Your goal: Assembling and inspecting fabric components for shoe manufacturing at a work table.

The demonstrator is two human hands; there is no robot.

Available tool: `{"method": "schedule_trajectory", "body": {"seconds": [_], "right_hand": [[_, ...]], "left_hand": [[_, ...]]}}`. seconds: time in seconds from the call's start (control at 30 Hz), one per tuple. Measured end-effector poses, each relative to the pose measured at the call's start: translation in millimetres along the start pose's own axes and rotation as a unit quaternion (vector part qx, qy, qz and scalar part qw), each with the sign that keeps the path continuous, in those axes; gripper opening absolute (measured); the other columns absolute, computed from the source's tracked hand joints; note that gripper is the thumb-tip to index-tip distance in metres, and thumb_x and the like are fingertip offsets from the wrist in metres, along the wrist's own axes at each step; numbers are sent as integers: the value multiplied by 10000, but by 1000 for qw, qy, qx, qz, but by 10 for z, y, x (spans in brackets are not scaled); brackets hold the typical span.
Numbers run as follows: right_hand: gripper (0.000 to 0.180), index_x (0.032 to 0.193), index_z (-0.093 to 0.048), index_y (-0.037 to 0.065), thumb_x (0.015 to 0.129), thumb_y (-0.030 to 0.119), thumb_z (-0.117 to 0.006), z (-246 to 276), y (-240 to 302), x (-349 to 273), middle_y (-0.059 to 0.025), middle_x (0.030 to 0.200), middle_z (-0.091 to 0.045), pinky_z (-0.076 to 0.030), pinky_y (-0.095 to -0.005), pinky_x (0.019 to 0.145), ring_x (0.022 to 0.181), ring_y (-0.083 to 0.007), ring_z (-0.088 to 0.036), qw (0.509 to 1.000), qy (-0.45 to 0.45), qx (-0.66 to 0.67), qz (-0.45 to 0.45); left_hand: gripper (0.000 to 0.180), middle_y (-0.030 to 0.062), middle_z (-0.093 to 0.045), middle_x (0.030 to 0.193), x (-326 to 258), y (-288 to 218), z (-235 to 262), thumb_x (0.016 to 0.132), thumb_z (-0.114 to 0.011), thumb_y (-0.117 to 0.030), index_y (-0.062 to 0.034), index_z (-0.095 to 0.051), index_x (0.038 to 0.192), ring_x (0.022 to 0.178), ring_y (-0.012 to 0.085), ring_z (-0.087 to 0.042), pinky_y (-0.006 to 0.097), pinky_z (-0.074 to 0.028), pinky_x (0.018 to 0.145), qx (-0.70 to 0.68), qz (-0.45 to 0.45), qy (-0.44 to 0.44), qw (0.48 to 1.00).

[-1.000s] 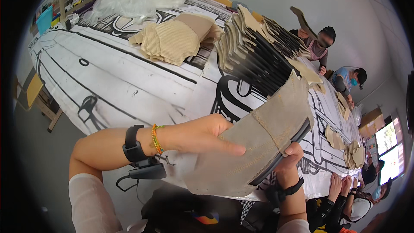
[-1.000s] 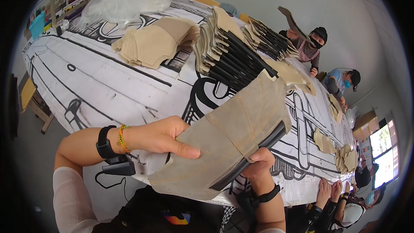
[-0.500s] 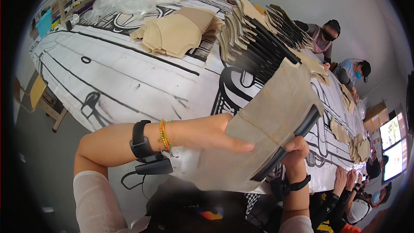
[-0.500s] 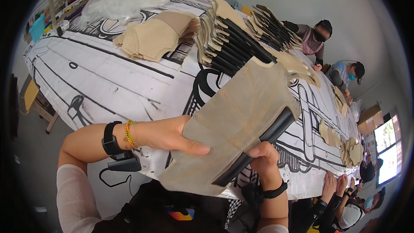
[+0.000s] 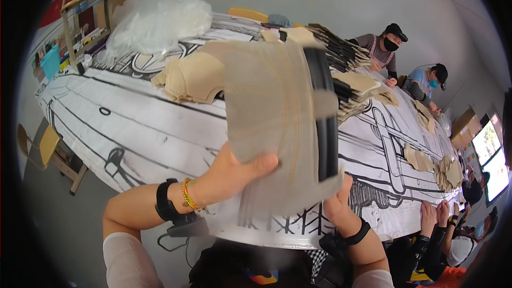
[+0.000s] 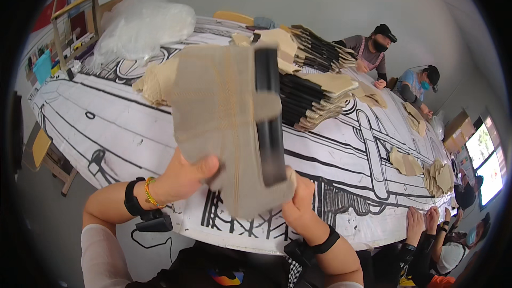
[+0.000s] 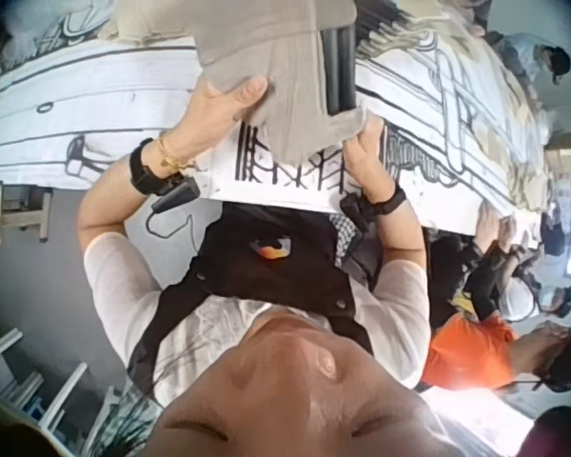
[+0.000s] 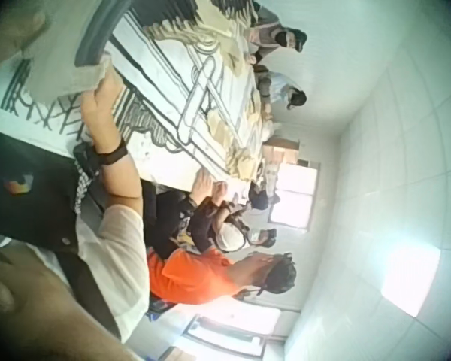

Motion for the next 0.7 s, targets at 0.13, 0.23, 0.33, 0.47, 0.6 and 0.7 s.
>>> {"method": "schedule_trajectory", "body": {"seconds": [0.13,0.23,0.33,0.47,0.6,0.7], "right_hand": [[336,1025,-646,-16,813,243,-620,36,44,86,-114,790,-690,-526,-302,652,704,-237,-694,986,56,-146,63],[321,1029,-647,-11,812,224,-624,139,43,140,-120,850,-676,-527,-305,680,740,-238,-690,996,-1,-76,39],[307,1033,-649,-6,812,206,-629,135,-16,197,-127,911,-662,-527,-308,709,776,-239,-685,999,-39,21,18],[290,1038,-651,1,811,181,-635,135,-86,239,-136,991,-644,-528,-313,746,823,-240,-679,986,-88,143,-17],[276,1043,-653,7,811,156,-641,185,-147,307,-145,1072,-626,-529,-317,784,871,-241,-673,956,-154,246,-48],[268,1047,-655,12,810,137,-646,218,-197,364,-151,1132,-613,-530,-320,812,906,-242,-669,927,-201,311,-55]], "left_hand": [[580,67,-596,1203,-106,154,7,844,-746,-260,-12,-495,1305,1096,131,-533,318,-455,936,98,79,141,982],[649,86,-582,1256,-175,220,-139,805,-799,-284,-14,-504,1316,1160,141,-512,336,-430,988,77,202,238,947],[623,86,-587,1252,-199,111,-311,821,-784,-258,-10,-500,1318,1148,146,-523,322,-434,983,142,78,305,938],[597,91,-597,1234,-186,147,-272,843,-763,-234,-7,-490,1324,1139,170,-537,310,-433,974,175,121,304,929],[581,108,-605,1221,-179,68,-355,845,-760,-242,-4,-507,1311,1127,188,-555,320,-439,962,145,65,290,944],[549,119,-614,1211,-278,27,-374,856,-746,-284,6,-540,1274,1115,192,-566,316,-448,952,140,63,299,942]]}}
Point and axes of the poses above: each hand's wrist, its own x-axis towards the middle knuckle, its own z-axis out of the back of the hand, y = z × x, the point moved 5 cm from there along x, towards the middle knuckle
